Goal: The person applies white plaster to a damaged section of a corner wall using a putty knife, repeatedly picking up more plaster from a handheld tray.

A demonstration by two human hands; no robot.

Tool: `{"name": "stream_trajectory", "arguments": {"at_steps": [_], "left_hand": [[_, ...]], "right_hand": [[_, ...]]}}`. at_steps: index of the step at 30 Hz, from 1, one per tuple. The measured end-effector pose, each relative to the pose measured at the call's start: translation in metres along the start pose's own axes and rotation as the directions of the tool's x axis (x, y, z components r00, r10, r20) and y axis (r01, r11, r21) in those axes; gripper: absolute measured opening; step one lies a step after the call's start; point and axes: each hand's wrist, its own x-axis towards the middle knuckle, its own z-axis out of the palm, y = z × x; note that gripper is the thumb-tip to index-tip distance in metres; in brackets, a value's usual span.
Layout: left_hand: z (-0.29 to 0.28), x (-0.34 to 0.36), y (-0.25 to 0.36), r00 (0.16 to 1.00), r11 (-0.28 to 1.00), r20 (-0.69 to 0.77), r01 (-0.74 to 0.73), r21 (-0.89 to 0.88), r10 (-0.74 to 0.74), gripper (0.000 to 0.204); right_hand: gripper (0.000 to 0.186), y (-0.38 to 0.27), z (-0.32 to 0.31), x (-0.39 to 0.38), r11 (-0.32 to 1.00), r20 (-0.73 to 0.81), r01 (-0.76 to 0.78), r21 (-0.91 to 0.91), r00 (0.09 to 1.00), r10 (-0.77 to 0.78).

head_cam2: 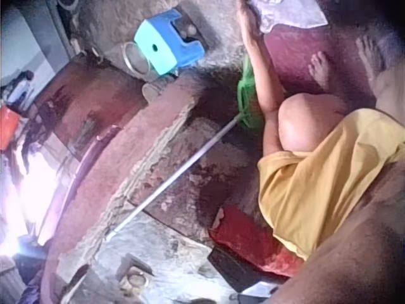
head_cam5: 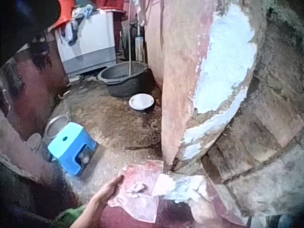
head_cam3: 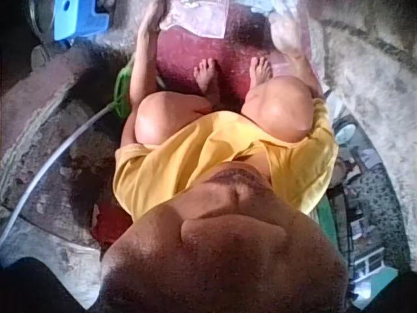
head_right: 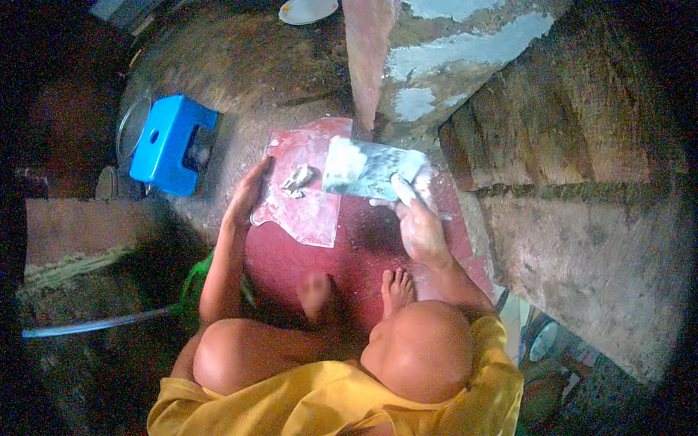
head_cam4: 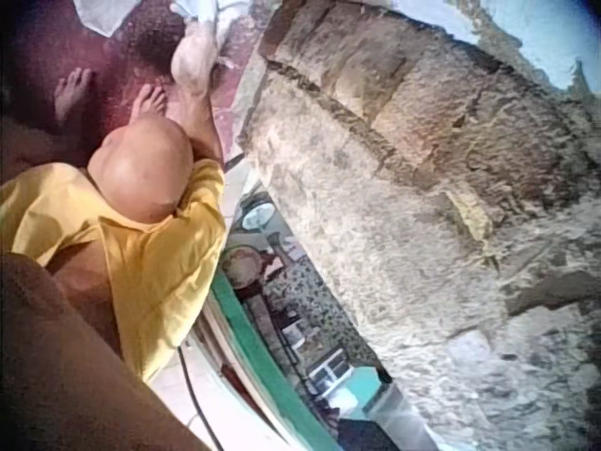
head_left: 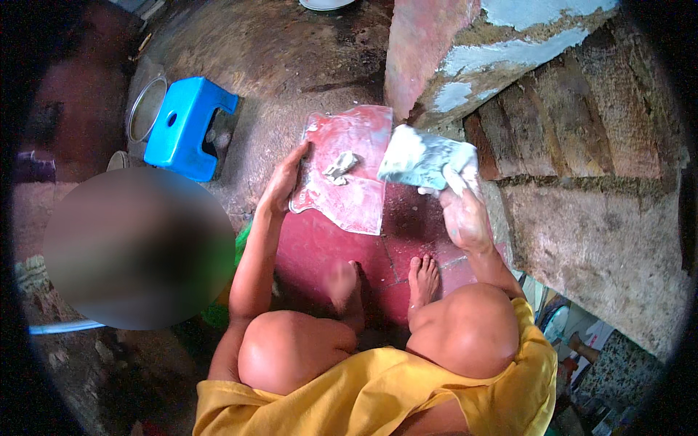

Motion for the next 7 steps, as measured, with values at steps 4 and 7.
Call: {"name": "stream_trajectory", "arguments": {"at_steps": [4, 7], "left_hand": [[-0.001, -0.001, 0.001, 0.982, 0.982, 0.154, 0.134, -0.133, -0.113, 0.03], [0.008, -0.002, 0.002, 0.98, 0.973, 0.124, 0.175, -0.151, -0.157, 0.03]], "right_hand": [[0.02, -0.014, -0.002, 0.002, 0.716, 0.29, 0.443, -0.54, 0.896, -0.336], [0.029, -0.014, -0.024, 0.012, 0.379, 0.577, 0.725, -0.575, 0.688, -0.441]]}}
